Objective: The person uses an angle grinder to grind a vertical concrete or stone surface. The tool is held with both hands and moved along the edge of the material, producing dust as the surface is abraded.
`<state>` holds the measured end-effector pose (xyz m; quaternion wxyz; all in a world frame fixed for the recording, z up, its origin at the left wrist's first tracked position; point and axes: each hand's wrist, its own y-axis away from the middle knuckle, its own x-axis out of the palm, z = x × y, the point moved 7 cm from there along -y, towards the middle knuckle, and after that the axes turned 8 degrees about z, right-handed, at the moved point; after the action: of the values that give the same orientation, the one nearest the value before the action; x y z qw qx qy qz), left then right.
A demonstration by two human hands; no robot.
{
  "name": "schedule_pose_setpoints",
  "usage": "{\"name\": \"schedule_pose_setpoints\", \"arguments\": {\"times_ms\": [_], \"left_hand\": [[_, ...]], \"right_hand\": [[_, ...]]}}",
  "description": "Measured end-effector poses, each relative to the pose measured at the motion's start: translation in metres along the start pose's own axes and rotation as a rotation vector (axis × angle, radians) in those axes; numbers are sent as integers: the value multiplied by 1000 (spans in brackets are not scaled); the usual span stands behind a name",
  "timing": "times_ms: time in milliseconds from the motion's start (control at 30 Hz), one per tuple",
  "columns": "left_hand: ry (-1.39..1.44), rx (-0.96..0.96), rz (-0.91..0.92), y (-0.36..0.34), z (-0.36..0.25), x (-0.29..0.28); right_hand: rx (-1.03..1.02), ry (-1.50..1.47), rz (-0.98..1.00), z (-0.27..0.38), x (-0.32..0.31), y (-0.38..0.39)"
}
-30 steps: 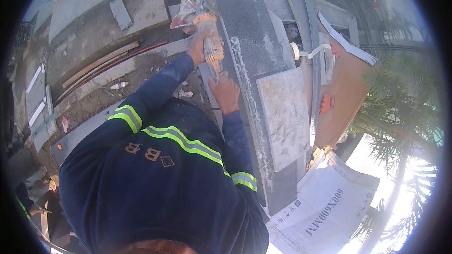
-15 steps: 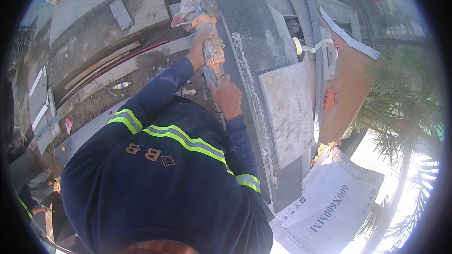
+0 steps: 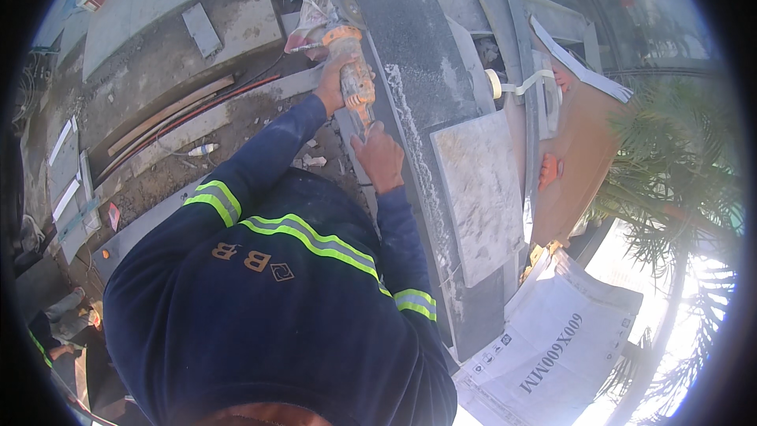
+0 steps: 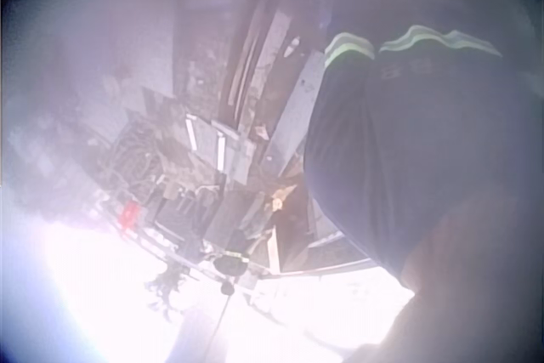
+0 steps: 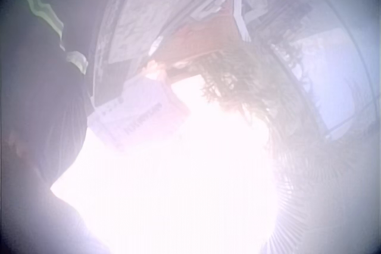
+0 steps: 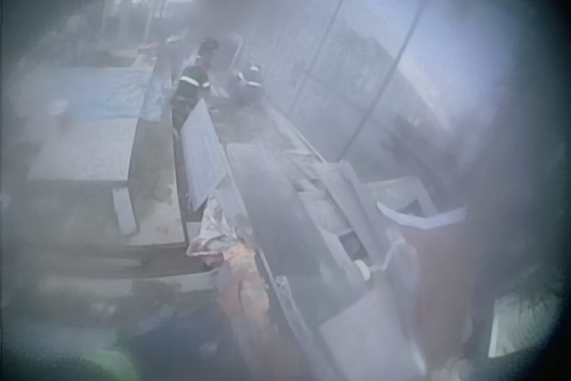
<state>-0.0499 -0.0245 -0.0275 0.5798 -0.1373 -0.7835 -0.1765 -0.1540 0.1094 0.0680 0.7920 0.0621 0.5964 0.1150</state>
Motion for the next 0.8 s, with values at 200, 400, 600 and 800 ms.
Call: {"name": "schedule_pose_setpoints", "arguments": {"times_ms": [200, 400, 600, 800], "left_hand": [[13, -15, -31, -1, 0, 2], [32, -10, -50, 18, 7, 8], [39, -16, -17, 31, 10, 17], [36, 1, -20, 31, 11, 16]], "right_hand": [[12, -32, 24, -1, -1, -2], [34, 12, 19, 0, 0, 16], [10, 15, 29, 2, -1, 29], [-8, 36, 5, 1, 0, 30]]}}
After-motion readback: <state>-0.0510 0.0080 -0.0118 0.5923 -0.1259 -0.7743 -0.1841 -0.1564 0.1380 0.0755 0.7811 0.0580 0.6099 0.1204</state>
